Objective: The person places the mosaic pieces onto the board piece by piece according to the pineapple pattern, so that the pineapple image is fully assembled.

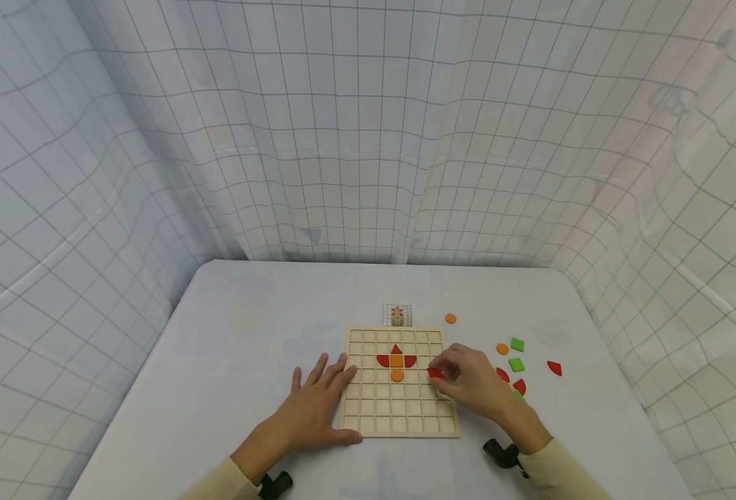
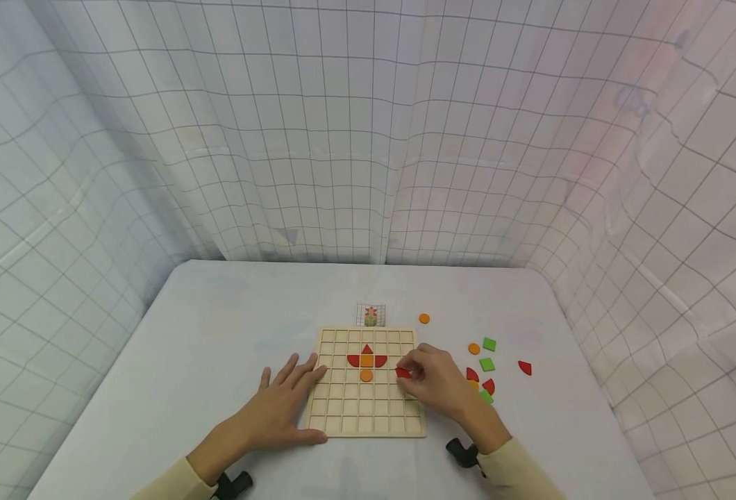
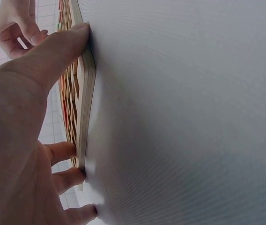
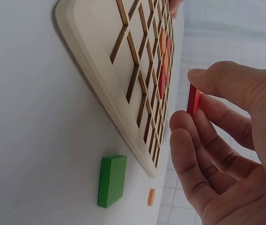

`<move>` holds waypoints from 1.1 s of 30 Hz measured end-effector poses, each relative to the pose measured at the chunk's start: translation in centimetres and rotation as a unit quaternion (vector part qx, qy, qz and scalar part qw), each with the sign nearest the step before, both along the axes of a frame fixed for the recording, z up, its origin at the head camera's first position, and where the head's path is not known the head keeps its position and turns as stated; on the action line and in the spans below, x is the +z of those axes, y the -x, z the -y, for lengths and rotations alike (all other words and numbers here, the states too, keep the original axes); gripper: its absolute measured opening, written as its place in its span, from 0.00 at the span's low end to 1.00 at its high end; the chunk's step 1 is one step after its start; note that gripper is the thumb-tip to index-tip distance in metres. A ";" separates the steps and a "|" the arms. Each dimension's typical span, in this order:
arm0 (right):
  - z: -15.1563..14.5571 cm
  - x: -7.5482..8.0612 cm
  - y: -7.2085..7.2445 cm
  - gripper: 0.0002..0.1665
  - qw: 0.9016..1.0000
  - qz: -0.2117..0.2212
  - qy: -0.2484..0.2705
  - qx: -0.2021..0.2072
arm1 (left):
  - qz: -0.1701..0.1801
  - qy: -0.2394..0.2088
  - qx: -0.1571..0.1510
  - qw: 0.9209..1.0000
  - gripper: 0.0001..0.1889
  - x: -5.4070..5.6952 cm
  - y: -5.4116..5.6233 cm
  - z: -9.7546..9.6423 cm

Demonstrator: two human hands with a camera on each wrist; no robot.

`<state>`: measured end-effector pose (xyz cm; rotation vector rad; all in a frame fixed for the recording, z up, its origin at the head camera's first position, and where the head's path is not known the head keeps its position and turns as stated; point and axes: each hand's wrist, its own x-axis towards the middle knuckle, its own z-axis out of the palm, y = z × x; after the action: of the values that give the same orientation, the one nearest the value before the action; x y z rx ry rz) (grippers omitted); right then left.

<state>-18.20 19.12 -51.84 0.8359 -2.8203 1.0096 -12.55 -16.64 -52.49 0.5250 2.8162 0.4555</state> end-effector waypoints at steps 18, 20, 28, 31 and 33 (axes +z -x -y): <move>2.2 -0.6 0.8 0.12 1.000 -0.010 -0.006 0.014 | 0.003 0.006 0.005 1.000 0.68 0.0 0.0 -0.2; 2.4 -0.5 0.8 0.12 1.000 -0.008 -0.006 0.013 | 0.003 0.006 0.005 1.000 0.68 0.0 0.1 -0.2; 3.2 -0.5 0.9 0.11 1.000 0.020 -0.016 0.000 | 0.001 0.005 0.004 1.000 0.68 -0.1 0.1 -0.2; 3.4 -0.7 0.9 0.10 0.999 0.025 -0.021 0.003 | 0.000 0.007 0.003 1.000 0.68 -0.1 0.1 -0.1; 3.5 -0.8 1.0 0.10 0.999 0.027 -0.023 0.008 | 0.000 0.008 0.003 1.000 0.68 -0.1 0.1 -0.1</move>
<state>-19.18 15.65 -52.61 0.8499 -2.8974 0.9861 -12.64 -16.53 -52.63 0.5122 2.8198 0.4328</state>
